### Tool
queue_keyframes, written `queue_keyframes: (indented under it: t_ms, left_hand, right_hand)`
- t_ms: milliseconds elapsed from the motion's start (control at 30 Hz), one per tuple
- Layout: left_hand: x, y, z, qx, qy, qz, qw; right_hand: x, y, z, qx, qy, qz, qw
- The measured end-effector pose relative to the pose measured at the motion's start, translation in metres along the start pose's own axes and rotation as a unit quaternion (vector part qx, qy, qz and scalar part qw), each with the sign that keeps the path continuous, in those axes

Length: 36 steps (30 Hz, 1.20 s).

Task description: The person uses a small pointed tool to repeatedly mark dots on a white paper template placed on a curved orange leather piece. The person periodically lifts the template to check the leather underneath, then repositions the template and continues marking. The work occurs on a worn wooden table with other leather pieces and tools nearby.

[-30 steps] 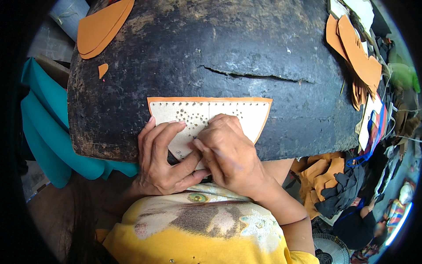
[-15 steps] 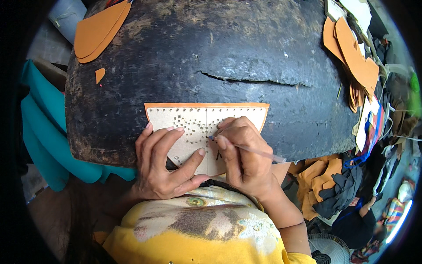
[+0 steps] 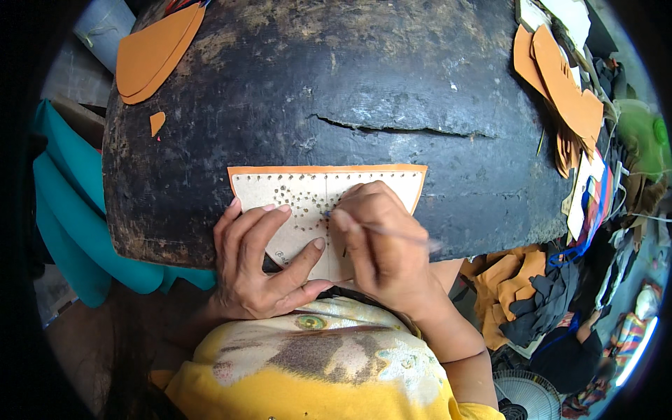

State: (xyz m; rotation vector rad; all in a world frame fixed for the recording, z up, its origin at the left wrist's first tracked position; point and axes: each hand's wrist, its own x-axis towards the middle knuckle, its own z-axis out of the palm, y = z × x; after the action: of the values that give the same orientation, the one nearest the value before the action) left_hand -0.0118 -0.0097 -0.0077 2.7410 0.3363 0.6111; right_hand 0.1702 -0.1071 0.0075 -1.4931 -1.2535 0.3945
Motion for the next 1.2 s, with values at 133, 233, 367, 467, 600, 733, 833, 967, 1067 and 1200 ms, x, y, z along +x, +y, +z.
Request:
queue_keyframes:
  t_ms: [133,233,367,467,600,733,833,967,1067,1200]
  left_hand:
    - [-0.001,0.0,0.0,-0.005,0.002,-0.003,1.0]
    - [-0.001,-0.001,0.0,-0.003,0.001,0.002,1.0]
    - [-0.001,0.0,0.001,0.003,0.005,0.001,1.0]
    - [-0.001,0.0,0.001,0.004,0.006,-0.001,1.0]
    - [-0.001,0.0,0.001,0.005,0.007,0.001,1.0]
    - [0.0,-0.001,0.003,0.007,0.017,0.005,1.0]
    - [-0.001,0.0,0.002,0.002,0.01,0.001,1.0]
    - [-0.001,0.0,0.002,0.005,0.014,0.0,1.0]
    - [-0.001,-0.001,0.003,0.005,0.014,0.003,1.0]
    - [0.0,-0.001,0.003,0.004,0.015,0.002,1.0]
  right_hand:
    - [0.0,0.0,0.002,-0.109,-0.057,-0.048,0.991]
    - [0.003,0.001,0.002,-0.053,-0.028,-0.013,0.998]
    - [0.006,-0.001,0.0,-0.099,-0.033,-0.023,0.994]
    - [0.008,-0.004,0.0,-0.091,-0.035,-0.011,0.995]
    - [0.011,-0.004,0.003,-0.09,-0.019,0.022,0.995]
    - [0.013,-0.002,0.007,-0.114,-0.033,-0.056,0.991]
    - [0.012,-0.004,0.006,-0.03,-0.003,0.031,0.999]
    - [0.012,-0.005,0.006,-0.112,-0.063,-0.04,0.991]
    - [0.012,-0.005,0.008,-0.014,-0.002,0.049,0.999]
    - [0.015,-0.004,0.012,-0.115,-0.051,-0.044,0.991]
